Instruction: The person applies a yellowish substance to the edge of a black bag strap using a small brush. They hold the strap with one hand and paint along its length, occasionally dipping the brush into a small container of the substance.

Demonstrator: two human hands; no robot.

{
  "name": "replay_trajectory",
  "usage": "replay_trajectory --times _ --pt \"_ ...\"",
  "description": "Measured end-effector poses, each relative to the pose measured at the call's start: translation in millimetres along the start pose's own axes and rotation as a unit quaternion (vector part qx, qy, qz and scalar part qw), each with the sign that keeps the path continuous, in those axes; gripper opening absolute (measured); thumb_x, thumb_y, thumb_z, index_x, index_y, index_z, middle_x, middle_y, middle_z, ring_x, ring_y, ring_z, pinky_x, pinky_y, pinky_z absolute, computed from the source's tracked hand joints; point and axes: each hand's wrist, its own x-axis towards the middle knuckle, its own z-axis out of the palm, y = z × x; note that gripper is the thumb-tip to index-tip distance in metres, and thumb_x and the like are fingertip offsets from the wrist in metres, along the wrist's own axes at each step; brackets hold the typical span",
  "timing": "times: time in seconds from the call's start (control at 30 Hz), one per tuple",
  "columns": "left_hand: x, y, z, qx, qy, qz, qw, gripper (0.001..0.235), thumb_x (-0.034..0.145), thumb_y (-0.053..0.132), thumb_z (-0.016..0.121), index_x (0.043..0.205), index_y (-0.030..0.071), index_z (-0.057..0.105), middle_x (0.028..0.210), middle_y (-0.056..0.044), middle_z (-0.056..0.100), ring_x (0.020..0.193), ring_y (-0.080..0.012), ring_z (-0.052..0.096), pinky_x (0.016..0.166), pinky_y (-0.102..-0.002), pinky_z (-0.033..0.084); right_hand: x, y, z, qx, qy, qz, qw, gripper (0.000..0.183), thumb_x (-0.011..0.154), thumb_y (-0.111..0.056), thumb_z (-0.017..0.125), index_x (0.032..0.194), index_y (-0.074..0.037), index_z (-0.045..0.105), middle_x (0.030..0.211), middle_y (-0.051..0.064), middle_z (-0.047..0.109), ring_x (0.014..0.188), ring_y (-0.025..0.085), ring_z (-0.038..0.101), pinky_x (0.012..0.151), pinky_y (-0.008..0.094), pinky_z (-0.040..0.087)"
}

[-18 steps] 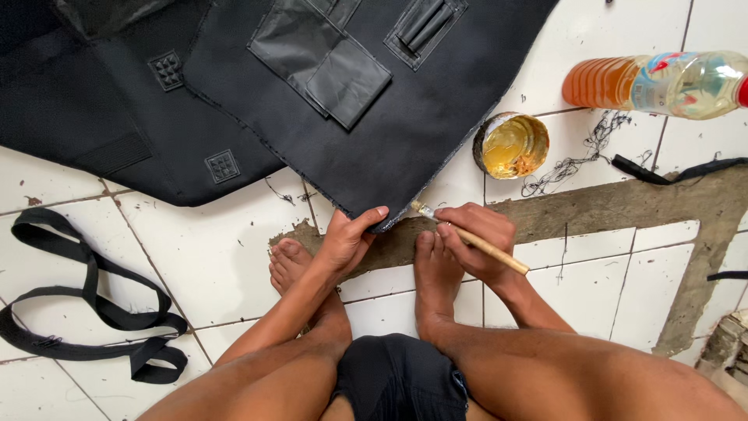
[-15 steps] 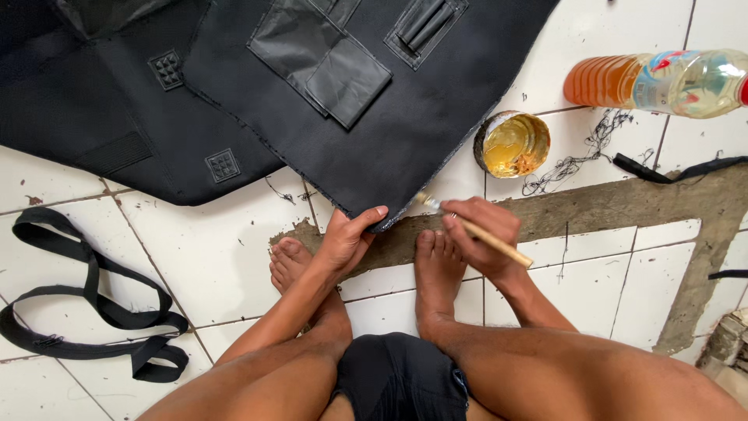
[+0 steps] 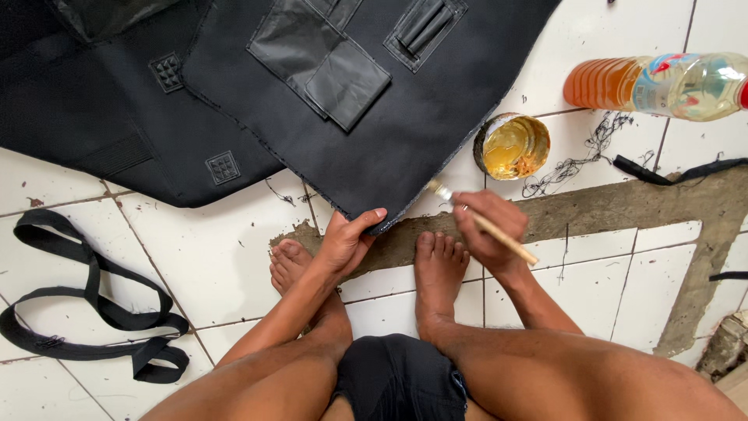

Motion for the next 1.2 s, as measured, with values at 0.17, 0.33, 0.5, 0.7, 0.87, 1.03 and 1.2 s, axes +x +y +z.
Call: replay_trajectory --times 0.17,0.33,0.5,0.7,0.87,1.03,1.2 --pt "-0.3 -2.6 -3.2 -0.004 -0.002 0.005 1.000 0.062 0.085 -0.008 0.078 0.143 0.006 0.061 0.126 -0.013 0.074 0.108 -0.0255 0.073 0.093 -0.045 0.063 29.3 -25.5 -6.1 -0.006 0.020 0.005 1.000 0.014 0.099 -0.008 0.073 0.098 0.004 0.079 0.082 0.019 0.076 0.064 0.033 0.070 0.060 0.041 0.056" --pt "1.6 -3.6 -3.8 -0.005 -0.003 0.008 1.000 0.060 0.086 -0.008 0.077 0.142 0.007 0.062 0.124 -0.012 0.074 0.107 -0.0260 0.073 0.093 -0.046 0.063 29.7 -41.2 1.7 0.034 0.023 0.006 0.999 0.012 0.095 -0.006 0.074 0.095 0.005 0.079 0.077 0.018 0.075 0.061 0.032 0.070 0.056 0.040 0.056" --pt "3.3 -5.3 -11.2 -0.001 -0.007 0.006 1.000 0.062 0.086 -0.008 0.077 0.143 0.007 0.061 0.127 -0.013 0.074 0.107 -0.0267 0.073 0.093 -0.046 0.062 35.4 -50.5 -0.9 0.036 0.041 0.012 0.998 0.016 0.098 -0.007 0.071 0.094 0.007 0.078 0.077 0.019 0.073 0.059 0.031 0.067 0.057 0.039 0.055" --pt "-4.5 5.2 4.7 -0.005 -0.007 0.007 1.000 0.060 0.087 -0.006 0.077 0.143 0.006 0.060 0.128 -0.014 0.074 0.109 -0.0279 0.073 0.093 -0.047 0.063 32.9 -62.5 9.9 0.057 -0.020 -0.007 0.998 0.015 0.095 -0.012 0.073 0.095 0.002 0.079 0.079 0.018 0.076 0.060 0.034 0.071 0.055 0.039 0.056" --pt "2.9 -3.5 -7.9 -0.016 -0.006 0.006 1.000 0.060 0.085 -0.009 0.077 0.142 0.005 0.061 0.127 -0.016 0.074 0.108 -0.0304 0.074 0.094 -0.048 0.063 8.0 -14.0 8.2 0.051 0.006 0.021 0.998 0.015 0.096 -0.008 0.072 0.099 0.004 0.079 0.079 0.020 0.076 0.062 0.031 0.071 0.056 0.039 0.056" --pt "0.7 -2.0 -7.8 -0.008 -0.005 0.003 1.000 0.059 0.085 -0.008 0.077 0.141 0.004 0.061 0.125 -0.017 0.074 0.106 -0.0299 0.074 0.092 -0.048 0.064 25.1 -39.5 2.1 0.037 0.009 0.011 0.999 0.014 0.097 -0.007 0.072 0.097 0.005 0.079 0.081 0.018 0.076 0.064 0.032 0.072 0.057 0.040 0.057" --pt "-1.5 3.8 0.3 -0.020 0.003 -0.005 1.000 0.056 0.085 -0.011 0.075 0.138 0.004 0.064 0.122 -0.016 0.075 0.102 -0.0296 0.075 0.091 -0.047 0.064 31.7 -47.1 5.8 0.056 0.012 -0.012 0.998 0.013 0.093 -0.007 0.075 0.094 0.006 0.079 0.082 0.020 0.077 0.063 0.036 0.071 0.058 0.042 0.058"
